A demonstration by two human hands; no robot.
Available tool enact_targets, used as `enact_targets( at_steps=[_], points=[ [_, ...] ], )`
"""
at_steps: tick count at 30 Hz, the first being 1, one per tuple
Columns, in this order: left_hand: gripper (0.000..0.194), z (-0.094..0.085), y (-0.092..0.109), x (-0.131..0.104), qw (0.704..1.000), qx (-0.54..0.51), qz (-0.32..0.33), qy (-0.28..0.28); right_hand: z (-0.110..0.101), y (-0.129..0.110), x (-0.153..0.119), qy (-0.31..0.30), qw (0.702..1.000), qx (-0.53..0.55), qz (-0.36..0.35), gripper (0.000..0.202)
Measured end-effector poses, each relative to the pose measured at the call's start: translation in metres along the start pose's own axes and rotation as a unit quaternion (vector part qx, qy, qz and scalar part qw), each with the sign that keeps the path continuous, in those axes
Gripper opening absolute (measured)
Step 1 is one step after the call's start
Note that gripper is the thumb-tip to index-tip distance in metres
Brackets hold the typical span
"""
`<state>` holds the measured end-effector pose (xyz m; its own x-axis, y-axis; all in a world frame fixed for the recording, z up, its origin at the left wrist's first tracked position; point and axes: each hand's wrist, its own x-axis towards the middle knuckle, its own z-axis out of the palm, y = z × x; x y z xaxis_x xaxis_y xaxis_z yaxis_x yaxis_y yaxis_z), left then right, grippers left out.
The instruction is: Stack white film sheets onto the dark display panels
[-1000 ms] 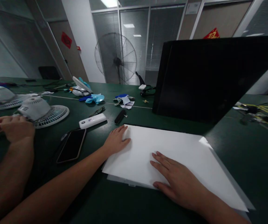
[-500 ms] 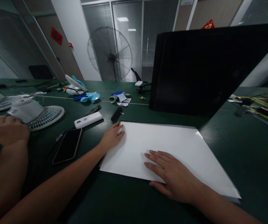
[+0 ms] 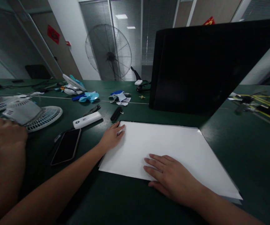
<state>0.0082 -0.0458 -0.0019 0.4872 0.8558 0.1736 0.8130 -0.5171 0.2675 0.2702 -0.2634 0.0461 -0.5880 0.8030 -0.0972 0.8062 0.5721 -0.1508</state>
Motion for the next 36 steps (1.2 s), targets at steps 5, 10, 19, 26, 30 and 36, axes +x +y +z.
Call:
enact_targets(
  at_steps=[5,10,19,26,30,36],
  points=[
    [0.05,0.002,-0.003,0.0,1.0,-0.001,0.007,0.001,0.0,0.006,-0.001,0.006,1.0,-0.009,0.016,0.057],
    [0.05,0.0,-0.002,0.0,1.0,-0.004,0.009,-0.005,0.001,0.004,-0.003,0.013,1.0,-0.009,-0.002,0.055],
    [0.047,0.006,-0.005,0.0,1.0,0.002,0.01,0.015,0.011,0.002,0.0,0.168,0.978,-0.112,-0.061,0.044],
    [0.047,0.006,-0.004,0.0,1.0,-0.023,0.008,0.018,0.022,-0.002,-0.004,0.289,0.927,-0.172,-0.169,0.021],
    [0.048,0.005,-0.007,0.002,0.997,-0.073,-0.002,0.017,0.02,-0.005,-0.008,0.302,0.911,-0.178,-0.215,0.029],
    [0.04,0.01,-0.025,0.014,0.945,-0.317,-0.064,0.042,0.008,-0.007,-0.011,0.327,0.892,-0.203,-0.238,0.034]
  ],
)
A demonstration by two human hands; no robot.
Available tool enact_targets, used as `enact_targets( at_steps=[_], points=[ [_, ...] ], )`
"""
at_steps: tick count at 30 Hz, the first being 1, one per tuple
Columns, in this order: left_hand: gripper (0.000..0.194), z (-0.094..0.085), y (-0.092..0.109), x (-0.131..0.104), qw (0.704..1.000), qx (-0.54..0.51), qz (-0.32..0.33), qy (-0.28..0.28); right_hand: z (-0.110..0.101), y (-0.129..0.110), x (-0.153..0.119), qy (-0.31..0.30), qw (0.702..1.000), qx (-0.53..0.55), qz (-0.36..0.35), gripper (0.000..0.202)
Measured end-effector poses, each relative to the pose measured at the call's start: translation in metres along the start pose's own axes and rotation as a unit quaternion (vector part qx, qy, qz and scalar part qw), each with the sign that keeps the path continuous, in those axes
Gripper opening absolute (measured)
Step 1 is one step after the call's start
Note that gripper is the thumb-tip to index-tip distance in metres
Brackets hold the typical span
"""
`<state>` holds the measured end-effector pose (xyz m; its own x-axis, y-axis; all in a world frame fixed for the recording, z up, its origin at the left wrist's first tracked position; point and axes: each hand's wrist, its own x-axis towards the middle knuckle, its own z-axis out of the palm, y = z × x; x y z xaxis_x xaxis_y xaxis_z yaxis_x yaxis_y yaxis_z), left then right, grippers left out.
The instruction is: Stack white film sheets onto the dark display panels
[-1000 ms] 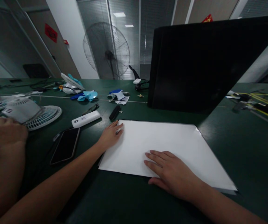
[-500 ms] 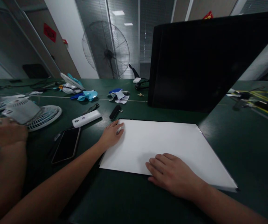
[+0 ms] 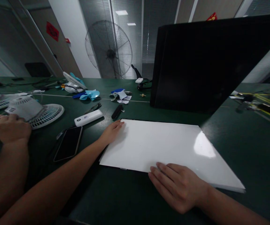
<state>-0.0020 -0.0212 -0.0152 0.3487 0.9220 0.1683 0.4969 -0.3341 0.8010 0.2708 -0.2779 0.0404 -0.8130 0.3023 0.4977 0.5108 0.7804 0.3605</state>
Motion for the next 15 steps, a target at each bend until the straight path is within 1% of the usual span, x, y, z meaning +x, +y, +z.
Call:
enact_targets(
  at_steps=[3,5,6,8,10,13,15],
  points=[
    [0.041,-0.005,-0.005,0.006,0.997,-0.058,-0.048,0.016,-0.006,0.003,0.001,0.003,1.0,-0.016,-0.011,0.037],
    [0.044,-0.009,-0.006,0.007,0.991,-0.102,-0.081,0.008,-0.008,0.005,0.001,0.008,1.0,-0.023,-0.011,0.037],
    [0.045,-0.012,-0.007,0.008,0.99,-0.11,-0.086,0.002,-0.009,0.005,0.001,0.011,1.0,-0.025,-0.011,0.037],
    [0.045,-0.017,-0.008,0.008,0.995,-0.078,-0.065,-0.01,-0.011,0.007,0.0,0.013,0.999,-0.03,-0.011,0.037],
    [0.046,-0.021,-0.009,0.007,0.999,-0.011,-0.023,-0.019,-0.013,0.008,0.0,0.01,0.999,-0.035,-0.012,0.037],
    [0.043,-0.025,-0.007,0.007,0.997,0.063,0.034,-0.024,-0.02,0.011,-0.001,0.016,0.999,-0.038,-0.012,0.037],
    [0.039,-0.026,-0.005,0.007,0.993,0.086,0.074,-0.031,-0.026,0.013,-0.002,0.023,0.999,-0.042,-0.007,0.038]
  ],
)
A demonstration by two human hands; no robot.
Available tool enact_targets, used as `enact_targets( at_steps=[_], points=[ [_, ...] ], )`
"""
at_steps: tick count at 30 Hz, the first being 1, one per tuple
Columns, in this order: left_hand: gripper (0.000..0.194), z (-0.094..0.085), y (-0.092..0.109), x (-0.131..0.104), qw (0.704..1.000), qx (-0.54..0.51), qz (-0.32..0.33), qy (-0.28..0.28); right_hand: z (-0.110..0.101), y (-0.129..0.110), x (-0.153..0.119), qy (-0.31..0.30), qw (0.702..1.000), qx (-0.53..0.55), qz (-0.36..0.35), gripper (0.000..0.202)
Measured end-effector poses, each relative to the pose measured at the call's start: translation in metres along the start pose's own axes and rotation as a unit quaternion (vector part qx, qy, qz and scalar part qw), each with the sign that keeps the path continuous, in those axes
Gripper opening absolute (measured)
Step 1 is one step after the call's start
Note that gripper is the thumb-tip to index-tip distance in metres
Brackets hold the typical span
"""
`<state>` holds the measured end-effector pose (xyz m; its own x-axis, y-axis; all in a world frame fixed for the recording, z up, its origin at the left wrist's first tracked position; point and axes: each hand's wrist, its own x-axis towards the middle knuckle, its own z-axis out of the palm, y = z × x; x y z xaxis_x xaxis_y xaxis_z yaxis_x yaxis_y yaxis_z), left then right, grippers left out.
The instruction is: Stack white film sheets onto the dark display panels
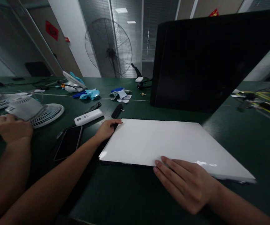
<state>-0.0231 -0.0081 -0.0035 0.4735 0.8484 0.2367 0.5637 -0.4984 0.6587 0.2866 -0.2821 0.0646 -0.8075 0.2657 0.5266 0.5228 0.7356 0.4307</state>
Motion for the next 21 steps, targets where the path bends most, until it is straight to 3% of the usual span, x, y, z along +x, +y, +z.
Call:
enact_targets(
  at_steps=[6,12,16,21],
  points=[
    [0.035,-0.001,0.005,0.001,0.996,0.006,0.089,-0.028,-0.021,0.016,-0.003,0.002,0.999,-0.022,0.036,0.035],
    [0.035,-0.001,0.021,-0.009,0.972,-0.038,0.221,-0.071,-0.03,0.027,-0.013,0.027,0.998,-0.032,0.051,0.03],
    [0.037,-0.001,0.03,-0.014,0.974,-0.046,0.196,-0.107,-0.025,0.032,-0.019,0.03,0.998,-0.022,0.059,0.027],
    [0.036,0.001,0.031,-0.014,0.977,-0.045,0.181,-0.106,-0.017,0.037,-0.022,0.026,0.997,-0.028,0.065,0.021]
  ],
)
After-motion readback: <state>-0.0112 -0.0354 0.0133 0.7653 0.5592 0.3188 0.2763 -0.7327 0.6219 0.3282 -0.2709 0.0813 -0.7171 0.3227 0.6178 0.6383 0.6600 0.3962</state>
